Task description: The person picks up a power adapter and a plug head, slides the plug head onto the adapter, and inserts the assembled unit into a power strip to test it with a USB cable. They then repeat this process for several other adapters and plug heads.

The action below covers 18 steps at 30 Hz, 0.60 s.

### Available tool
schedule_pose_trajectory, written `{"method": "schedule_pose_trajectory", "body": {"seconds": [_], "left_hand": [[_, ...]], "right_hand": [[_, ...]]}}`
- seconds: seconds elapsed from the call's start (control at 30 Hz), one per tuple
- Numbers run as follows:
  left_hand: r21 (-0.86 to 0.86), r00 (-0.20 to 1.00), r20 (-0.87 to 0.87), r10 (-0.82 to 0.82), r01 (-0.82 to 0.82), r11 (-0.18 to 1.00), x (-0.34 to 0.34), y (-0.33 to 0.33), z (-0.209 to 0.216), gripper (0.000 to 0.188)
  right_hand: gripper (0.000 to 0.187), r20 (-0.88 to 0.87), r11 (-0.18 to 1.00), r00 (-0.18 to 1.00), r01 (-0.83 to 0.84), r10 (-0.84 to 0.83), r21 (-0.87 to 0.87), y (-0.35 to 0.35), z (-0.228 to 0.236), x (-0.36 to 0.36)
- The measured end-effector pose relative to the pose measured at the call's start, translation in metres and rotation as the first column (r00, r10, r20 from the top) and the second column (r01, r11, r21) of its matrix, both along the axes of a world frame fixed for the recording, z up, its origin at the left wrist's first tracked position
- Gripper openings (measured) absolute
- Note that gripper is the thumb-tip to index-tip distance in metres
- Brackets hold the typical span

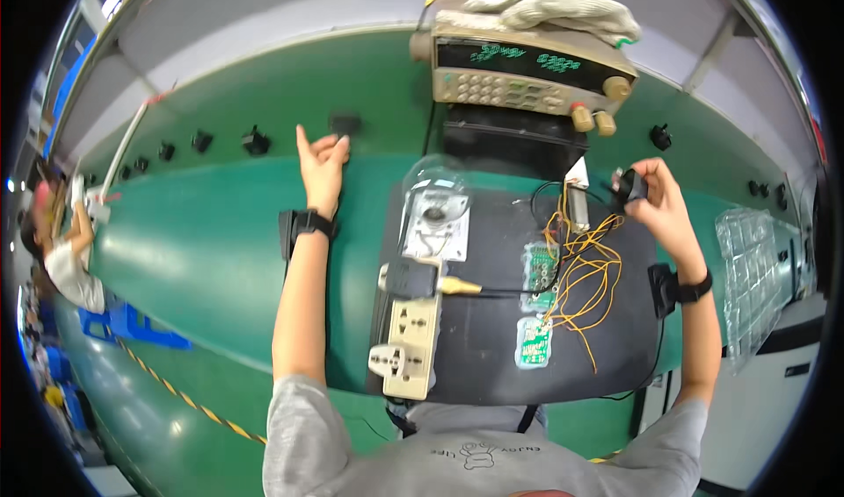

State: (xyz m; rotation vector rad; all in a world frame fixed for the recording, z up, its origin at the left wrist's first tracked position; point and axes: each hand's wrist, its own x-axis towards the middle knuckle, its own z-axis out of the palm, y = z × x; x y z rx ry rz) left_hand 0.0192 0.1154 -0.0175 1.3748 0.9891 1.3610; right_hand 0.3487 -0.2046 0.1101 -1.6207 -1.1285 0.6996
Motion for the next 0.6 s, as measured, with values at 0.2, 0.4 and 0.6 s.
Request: {"method": "schedule_pose_trajectory", "body": {"seconds": [0.2,0.4,0.6], "left_hand": [[0.115,0.961,-0.276,-0.003,0.036,0.993,-0.036,-0.046,-0.009,0.054],[0.256,0.895,-0.446,0.01,0.117,0.96,-0.053,-0.065,-0.001,0.032],[0.276,0.881,-0.473,0.008,0.14,0.951,-0.052,-0.068,0.004,0.032]], "right_hand": [[0.054,0.151,0.919,0.909,-0.371,0.389,-0.133,-0.002,0.021,-0.136],[0.056,0.404,0.73,0.637,-0.671,0.657,-0.129,0.009,0.003,-0.228],[0.056,0.689,0.792,0.464,-0.548,0.557,-0.271,0.004,0.012,-0.266]]}}
